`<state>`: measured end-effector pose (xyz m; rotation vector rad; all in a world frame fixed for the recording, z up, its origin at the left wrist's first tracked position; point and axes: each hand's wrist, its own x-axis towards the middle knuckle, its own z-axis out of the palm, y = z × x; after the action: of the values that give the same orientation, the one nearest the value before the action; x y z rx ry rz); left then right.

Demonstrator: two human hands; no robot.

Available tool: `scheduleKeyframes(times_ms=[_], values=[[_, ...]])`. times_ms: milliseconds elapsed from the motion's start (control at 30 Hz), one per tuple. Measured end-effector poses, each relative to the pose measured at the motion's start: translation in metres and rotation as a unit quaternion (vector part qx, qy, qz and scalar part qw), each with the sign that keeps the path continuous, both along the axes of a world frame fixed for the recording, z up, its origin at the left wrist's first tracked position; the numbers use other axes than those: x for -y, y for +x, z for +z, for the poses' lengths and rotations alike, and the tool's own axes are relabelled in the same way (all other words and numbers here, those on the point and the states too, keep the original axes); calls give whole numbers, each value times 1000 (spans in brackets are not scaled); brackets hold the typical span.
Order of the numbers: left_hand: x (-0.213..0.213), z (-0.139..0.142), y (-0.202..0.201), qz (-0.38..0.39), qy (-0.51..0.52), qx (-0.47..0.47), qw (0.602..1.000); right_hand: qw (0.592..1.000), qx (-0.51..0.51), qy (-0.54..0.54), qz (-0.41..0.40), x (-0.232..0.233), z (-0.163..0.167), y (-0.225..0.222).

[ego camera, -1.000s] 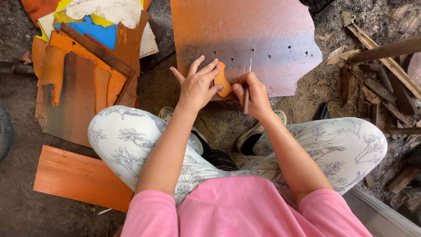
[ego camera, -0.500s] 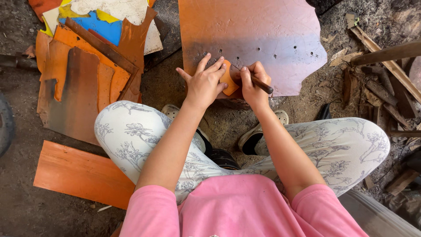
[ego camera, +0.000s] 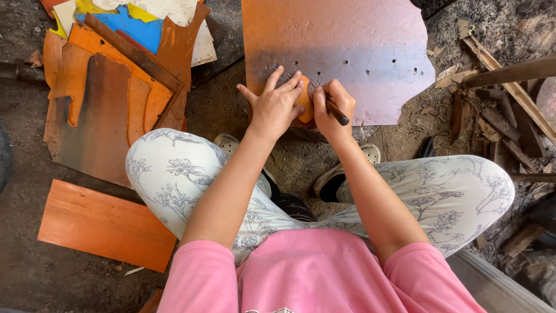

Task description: The person sits on the ground and uses a pointed tool to carve a small orange leather piece placed on a larger flat board. They repeatedly press the tool into the leather to create small indentations or holes.

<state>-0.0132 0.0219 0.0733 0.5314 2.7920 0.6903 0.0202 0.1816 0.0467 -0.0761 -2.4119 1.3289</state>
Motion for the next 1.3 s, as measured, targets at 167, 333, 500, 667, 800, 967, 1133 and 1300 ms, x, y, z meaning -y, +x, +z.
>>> scheduleKeyframes(times_ms=[167,333,500,667,800,967,1133,1300], values=[[0,1,-1,-2,2,-6,1000,999,-21,42,25,-1,6,-4],[1,-1,1,-1,4,-13,1000,997,8,34,72,-6,12,-8],[1,-1,1,3,8,-8,1000,988,47,89,117,-14,24,-13],[2,2,0,6,9,-6,1000,982,46,93,156,-17,37,-14],[1,1,2,6,11,0,1000,976,28,113,184,-14,42,-9],[0,-1,1,8,12,-5,1000,969,12,129,213,-11,44,-1],[2,2,2,12,9,7,1000,978,45,99,178,-16,44,-2],[5,-5,6,20,46,0,999,991,-3,92,95,-42,47,15]])
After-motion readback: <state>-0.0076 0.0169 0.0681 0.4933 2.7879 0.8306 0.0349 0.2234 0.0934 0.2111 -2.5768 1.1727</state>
